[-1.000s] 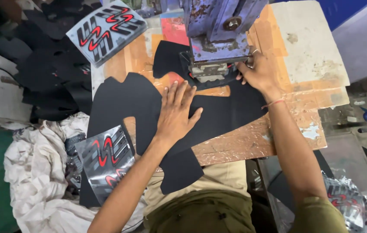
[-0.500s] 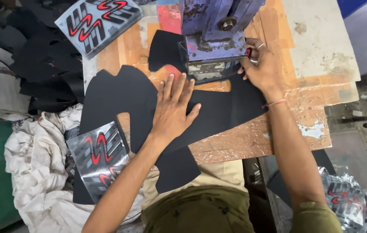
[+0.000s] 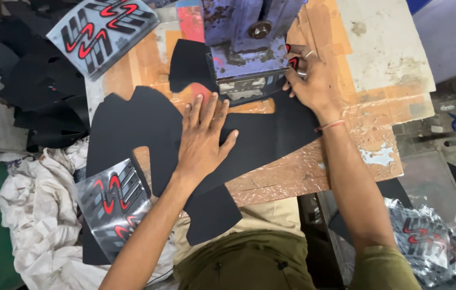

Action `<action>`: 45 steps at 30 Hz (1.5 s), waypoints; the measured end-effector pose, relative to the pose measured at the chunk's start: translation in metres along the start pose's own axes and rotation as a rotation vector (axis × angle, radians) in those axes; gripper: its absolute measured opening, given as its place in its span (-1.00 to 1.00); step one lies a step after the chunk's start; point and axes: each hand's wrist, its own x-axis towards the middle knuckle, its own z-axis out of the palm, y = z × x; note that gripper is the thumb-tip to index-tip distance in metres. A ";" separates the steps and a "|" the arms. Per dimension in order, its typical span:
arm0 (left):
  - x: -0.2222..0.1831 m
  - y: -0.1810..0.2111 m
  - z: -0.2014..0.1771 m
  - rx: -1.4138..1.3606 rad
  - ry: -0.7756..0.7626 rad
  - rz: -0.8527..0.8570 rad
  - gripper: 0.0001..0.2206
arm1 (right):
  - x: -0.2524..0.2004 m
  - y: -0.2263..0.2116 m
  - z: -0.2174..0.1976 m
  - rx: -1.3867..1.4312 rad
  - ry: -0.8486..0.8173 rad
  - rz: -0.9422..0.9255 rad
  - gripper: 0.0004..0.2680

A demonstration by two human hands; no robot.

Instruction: Using a heat press machine to apply decorative graphics to precut black fabric pieces.

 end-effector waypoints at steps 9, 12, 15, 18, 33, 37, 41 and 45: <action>0.001 -0.002 0.002 0.006 0.009 -0.002 -0.37 | 0.006 0.006 0.002 0.055 0.015 -0.029 -0.71; -0.005 -0.009 0.011 0.035 0.080 0.031 -0.36 | 0.000 -0.003 0.000 0.025 -0.012 0.019 -0.70; -0.023 -0.008 -0.016 -0.064 0.062 0.078 -0.35 | -0.026 -0.008 -0.004 0.010 -0.038 -0.031 -0.68; -0.066 -0.007 -0.084 -0.132 0.148 -0.121 -0.36 | -0.075 -0.009 -0.019 -0.073 0.034 -0.060 -0.65; -0.143 -0.044 -0.132 -0.317 0.366 -0.299 -0.60 | -0.115 -0.132 0.142 -0.318 -0.332 -0.542 -0.65; -0.136 -0.050 -0.132 0.024 0.437 -0.297 -0.69 | -0.068 -0.122 0.200 -0.241 -0.486 -0.725 -0.61; -0.138 -0.056 -0.133 -0.403 0.050 -0.821 -0.73 | -0.057 -0.126 0.224 -0.303 -0.622 -0.728 -0.71; -0.143 -0.079 -0.125 -0.540 -0.053 -0.742 -0.54 | -0.051 -0.123 0.232 -0.341 -0.661 -0.753 -0.80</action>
